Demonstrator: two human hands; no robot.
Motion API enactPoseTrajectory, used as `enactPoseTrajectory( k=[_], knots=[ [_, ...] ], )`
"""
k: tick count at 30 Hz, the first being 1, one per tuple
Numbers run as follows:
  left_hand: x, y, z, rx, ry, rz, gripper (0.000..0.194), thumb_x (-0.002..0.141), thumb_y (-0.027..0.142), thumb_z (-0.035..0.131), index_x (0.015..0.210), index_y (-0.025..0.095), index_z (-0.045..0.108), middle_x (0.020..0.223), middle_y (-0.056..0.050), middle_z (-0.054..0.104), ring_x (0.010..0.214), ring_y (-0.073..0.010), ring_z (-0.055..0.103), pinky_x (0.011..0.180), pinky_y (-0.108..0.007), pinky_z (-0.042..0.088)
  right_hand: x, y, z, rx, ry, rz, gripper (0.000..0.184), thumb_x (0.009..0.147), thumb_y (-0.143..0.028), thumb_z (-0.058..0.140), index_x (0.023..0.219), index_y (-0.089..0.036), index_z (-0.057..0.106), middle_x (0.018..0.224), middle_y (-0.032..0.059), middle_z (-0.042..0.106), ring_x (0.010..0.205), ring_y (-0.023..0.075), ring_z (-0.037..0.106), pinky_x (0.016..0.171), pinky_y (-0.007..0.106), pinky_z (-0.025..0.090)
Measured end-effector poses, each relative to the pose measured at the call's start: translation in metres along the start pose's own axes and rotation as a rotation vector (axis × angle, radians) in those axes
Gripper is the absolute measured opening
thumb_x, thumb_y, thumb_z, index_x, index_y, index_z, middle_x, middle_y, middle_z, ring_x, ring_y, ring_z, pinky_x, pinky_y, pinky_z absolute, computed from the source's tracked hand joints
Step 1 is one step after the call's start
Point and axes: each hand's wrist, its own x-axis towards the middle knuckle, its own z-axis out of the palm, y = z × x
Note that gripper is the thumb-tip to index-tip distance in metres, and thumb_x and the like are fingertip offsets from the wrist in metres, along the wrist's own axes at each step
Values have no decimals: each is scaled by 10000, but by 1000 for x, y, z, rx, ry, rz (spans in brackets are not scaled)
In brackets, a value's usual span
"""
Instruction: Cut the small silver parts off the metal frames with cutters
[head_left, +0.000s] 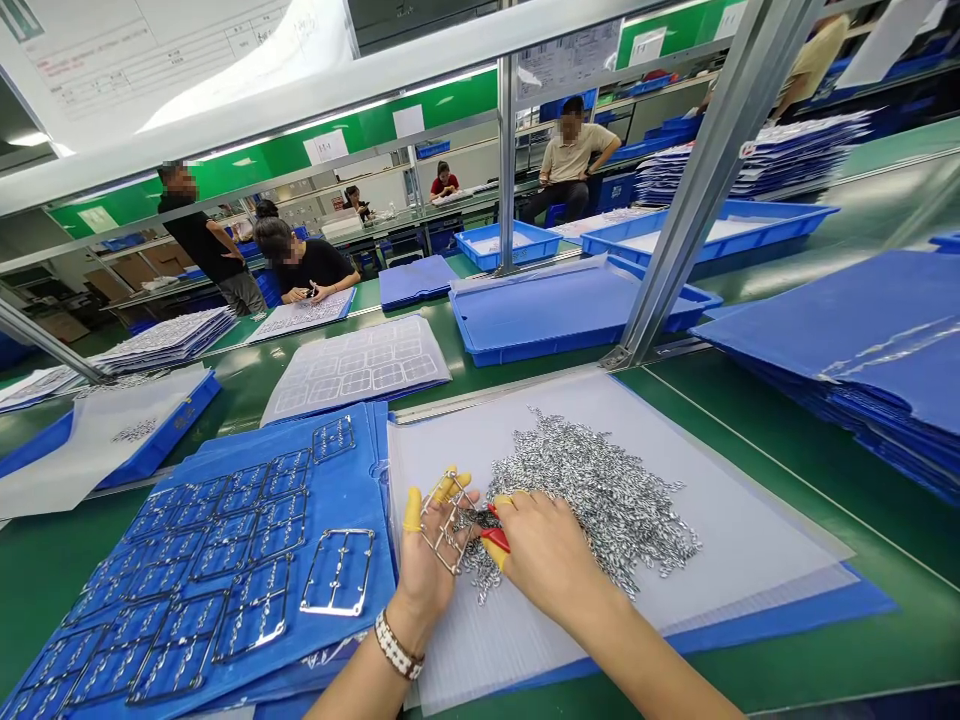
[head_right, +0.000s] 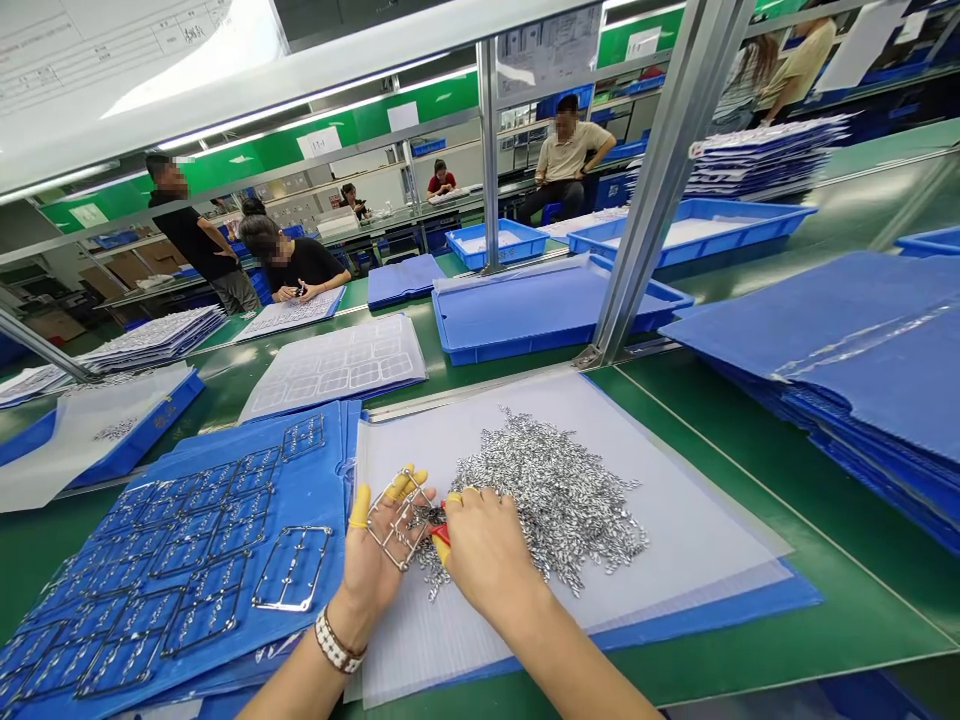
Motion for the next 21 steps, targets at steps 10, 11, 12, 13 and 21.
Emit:
enactPoseTrajectory(
  k=[10,11,12,13,21],
  knots=[
    [3,7,-3,-65,10,-16,528,860,577,421,1135,175,626,1315,-117,544,1105,-274,561,709,-331,504,-5,-4,-6,4,5,12,180,792,-255,602,945,-167,641,885,99,658,863,280,592,712,378,385],
    [3,7,-2,-68,16,-21,534,856,581,426,1138,174,625,1317,-115,543,1106,-272,561,706,-326,504,-7,-6,-7,18,3,2,189,797,-265,595,956,-173,639,899,94,659,877,282,583,726,385,380],
    [3,8,-2,-70,24,-25,540,851,586,430,1137,172,627,1315,-114,545,1108,-273,560,721,-330,505,-9,-8,-7,39,-4,-11,193,804,-277,585,963,-180,637,909,88,659,888,282,576,737,390,375],
    [3,8,-1,-72,33,-27,542,849,588,432,1131,169,632,1311,-113,549,1113,-275,558,753,-341,505,-10,-11,-7,62,-16,-23,195,813,-288,571,966,-186,637,917,83,659,897,283,569,746,395,370],
    [1,6,5,-69,78,8,484,853,558,453,1058,173,664,1250,-103,594,1105,-261,561,889,-371,467,-9,-20,-6,102,-71,-31,189,827,-287,535,946,-176,632,917,87,654,900,283,555,738,392,348]
  ],
)
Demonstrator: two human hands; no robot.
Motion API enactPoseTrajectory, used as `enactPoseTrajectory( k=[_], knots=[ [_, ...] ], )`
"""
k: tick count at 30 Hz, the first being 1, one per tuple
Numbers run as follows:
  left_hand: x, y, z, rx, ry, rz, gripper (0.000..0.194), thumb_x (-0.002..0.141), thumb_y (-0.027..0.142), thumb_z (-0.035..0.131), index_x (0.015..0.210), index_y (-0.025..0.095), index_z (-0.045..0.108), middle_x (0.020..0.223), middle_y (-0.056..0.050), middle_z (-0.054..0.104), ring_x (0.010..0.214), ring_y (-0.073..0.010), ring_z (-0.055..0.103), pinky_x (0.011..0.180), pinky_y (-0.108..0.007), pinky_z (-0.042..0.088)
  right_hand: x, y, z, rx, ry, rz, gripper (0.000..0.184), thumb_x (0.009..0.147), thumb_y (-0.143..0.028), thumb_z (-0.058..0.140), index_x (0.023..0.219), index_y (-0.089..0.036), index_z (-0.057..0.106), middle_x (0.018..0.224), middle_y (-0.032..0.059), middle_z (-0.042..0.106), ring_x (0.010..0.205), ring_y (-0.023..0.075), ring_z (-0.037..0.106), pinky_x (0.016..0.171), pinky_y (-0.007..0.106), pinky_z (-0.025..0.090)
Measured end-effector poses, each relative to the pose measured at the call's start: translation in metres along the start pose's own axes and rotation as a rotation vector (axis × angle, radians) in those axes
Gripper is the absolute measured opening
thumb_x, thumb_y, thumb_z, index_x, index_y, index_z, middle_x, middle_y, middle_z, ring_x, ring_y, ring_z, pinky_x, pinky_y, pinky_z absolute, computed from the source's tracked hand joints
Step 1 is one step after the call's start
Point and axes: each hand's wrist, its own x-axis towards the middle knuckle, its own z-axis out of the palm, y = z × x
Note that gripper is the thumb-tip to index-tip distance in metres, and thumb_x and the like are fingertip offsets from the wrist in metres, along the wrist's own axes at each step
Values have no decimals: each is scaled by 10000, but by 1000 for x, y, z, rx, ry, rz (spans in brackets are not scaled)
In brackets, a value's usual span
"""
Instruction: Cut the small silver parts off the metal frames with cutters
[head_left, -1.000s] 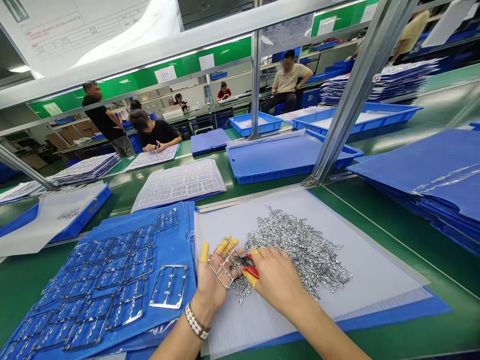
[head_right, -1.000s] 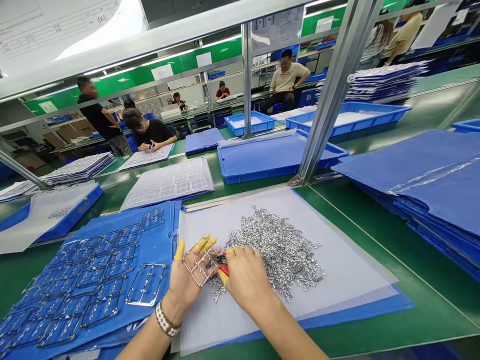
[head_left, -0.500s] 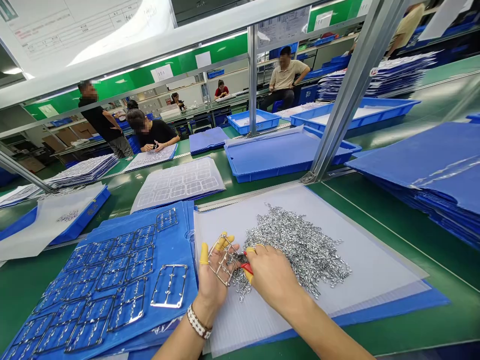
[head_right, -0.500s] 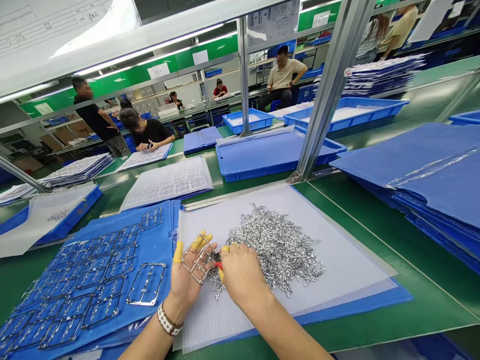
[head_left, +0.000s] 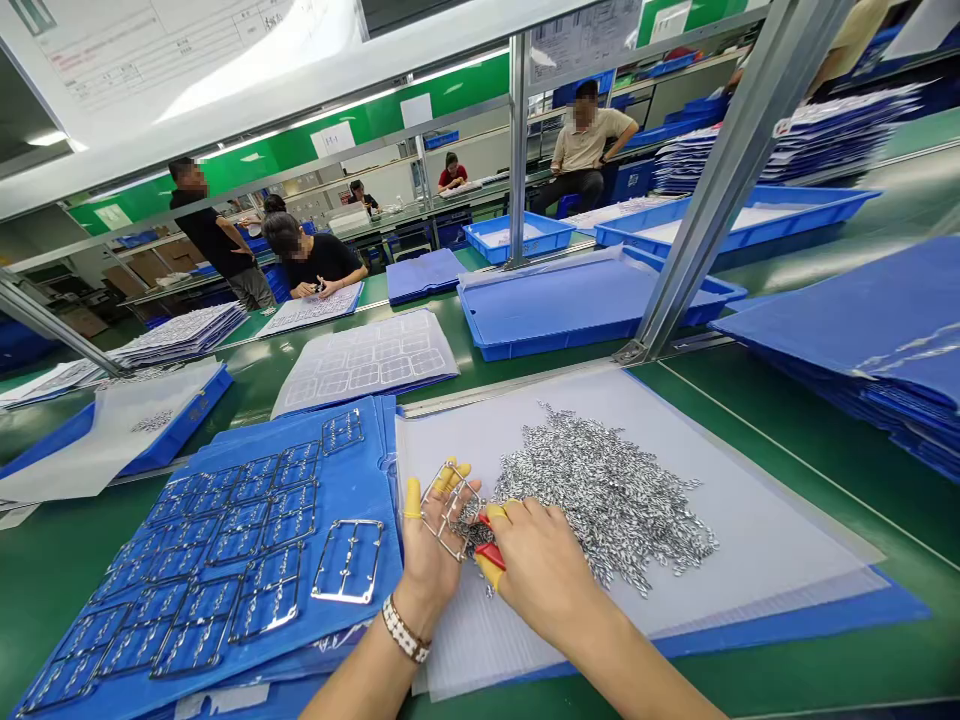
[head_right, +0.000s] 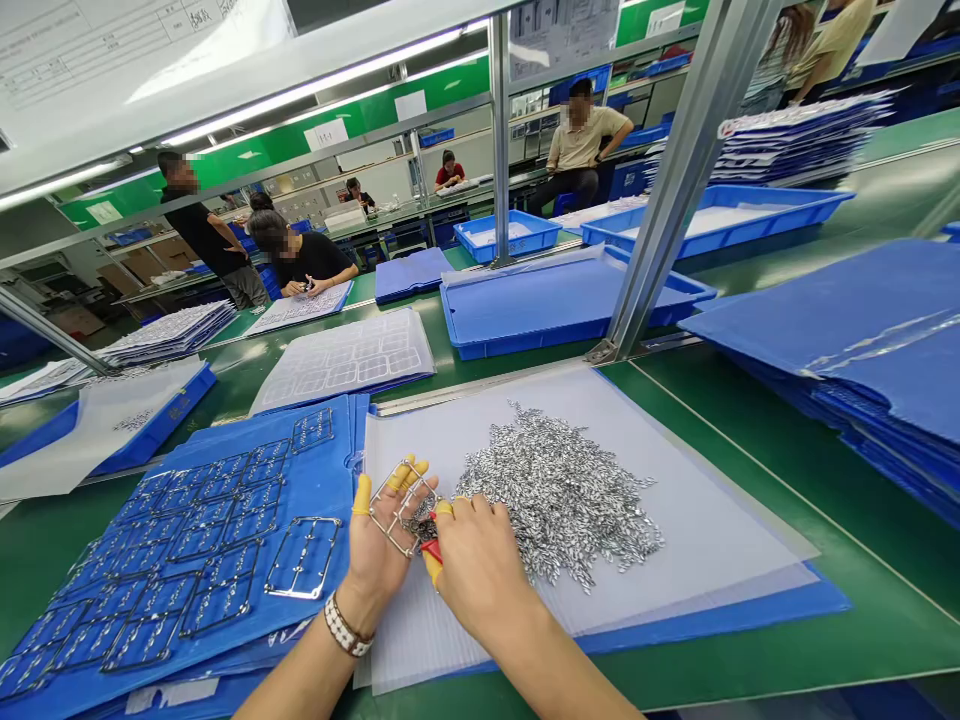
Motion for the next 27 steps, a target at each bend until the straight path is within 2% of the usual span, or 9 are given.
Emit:
enactPoseTrajectory(
  k=[15,21,24,27],
  knots=[
    [0,-4,-1,18,-4,57,495,848,570,450,1087,185,651,1291,-105,560,1104,-256,556,833,-348,495,1,0,1,-14,26,-20,184,820,-290,563,961,-195,633,914,74,655,904,289,567,743,409,364],
    [0,-3,-1,47,14,69,517,836,590,455,1098,188,647,1270,-107,569,1090,-255,557,769,-319,496,1,-3,4,-61,34,-15,197,796,-200,599,988,-209,642,866,67,657,830,259,606,688,363,385],
    [1,-4,-4,84,-14,81,541,846,605,421,1144,201,624,1285,-102,555,1121,-265,535,793,-338,479,-1,3,3,-83,65,-14,170,793,-209,605,957,-216,647,843,58,661,821,248,617,682,349,401],
    [2,-11,-9,224,-75,105,541,856,586,421,1232,228,574,1280,-88,561,1146,-262,522,890,-362,429,-6,20,3,-108,99,-1,189,788,-249,598,968,-212,644,869,62,669,837,255,623,694,367,424]
  ],
)
